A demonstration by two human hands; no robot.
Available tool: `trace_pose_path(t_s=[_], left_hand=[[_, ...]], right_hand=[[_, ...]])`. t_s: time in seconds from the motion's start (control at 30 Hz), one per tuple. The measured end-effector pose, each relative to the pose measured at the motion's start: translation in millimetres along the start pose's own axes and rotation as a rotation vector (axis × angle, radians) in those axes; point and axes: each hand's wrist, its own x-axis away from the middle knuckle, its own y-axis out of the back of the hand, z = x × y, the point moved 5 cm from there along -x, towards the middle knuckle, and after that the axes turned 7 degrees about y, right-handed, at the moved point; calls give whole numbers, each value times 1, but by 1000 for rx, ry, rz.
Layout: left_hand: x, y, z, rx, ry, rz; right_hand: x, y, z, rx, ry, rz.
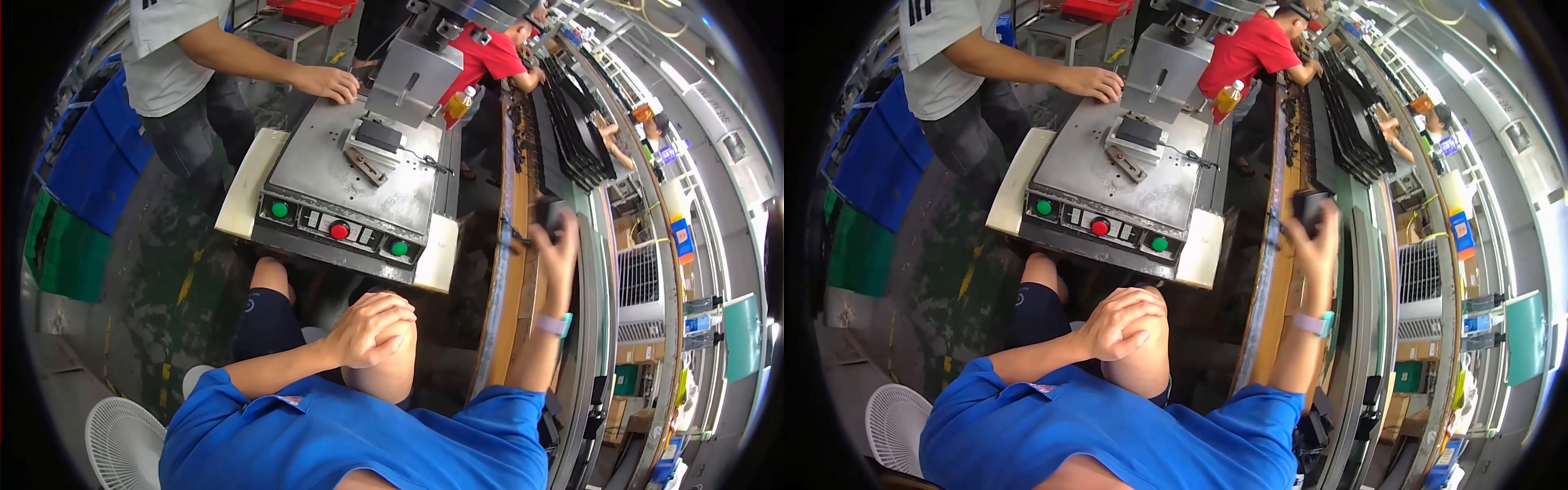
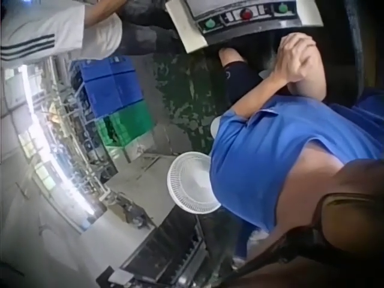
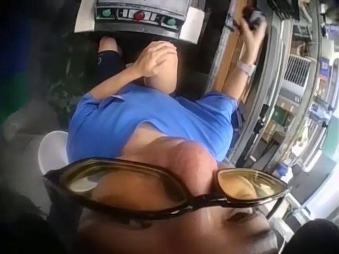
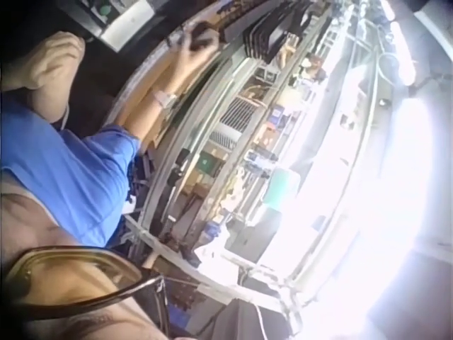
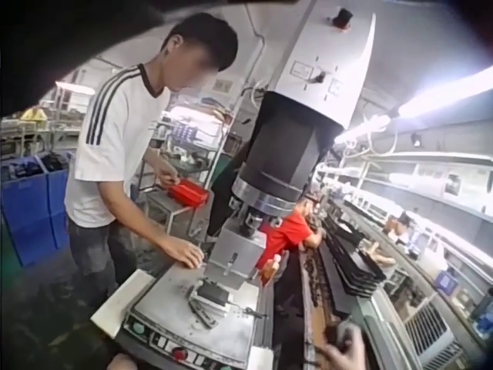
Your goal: Assembling electronic components using a manual benchtop press machine on a production line.
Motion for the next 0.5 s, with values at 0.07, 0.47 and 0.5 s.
trace_pose_path(t_s=[0.07,0.47,0.5], left_hand=[[-7,-1,0,31,-16,11],[-167,151,206,-223,331,-426],[-178,157,220,-219,329,-432]], right_hand=[[26,-48,-4,-293,-259,217],[29,-117,47,-325,-36,350],[30,-121,49,-328,-23,363]])
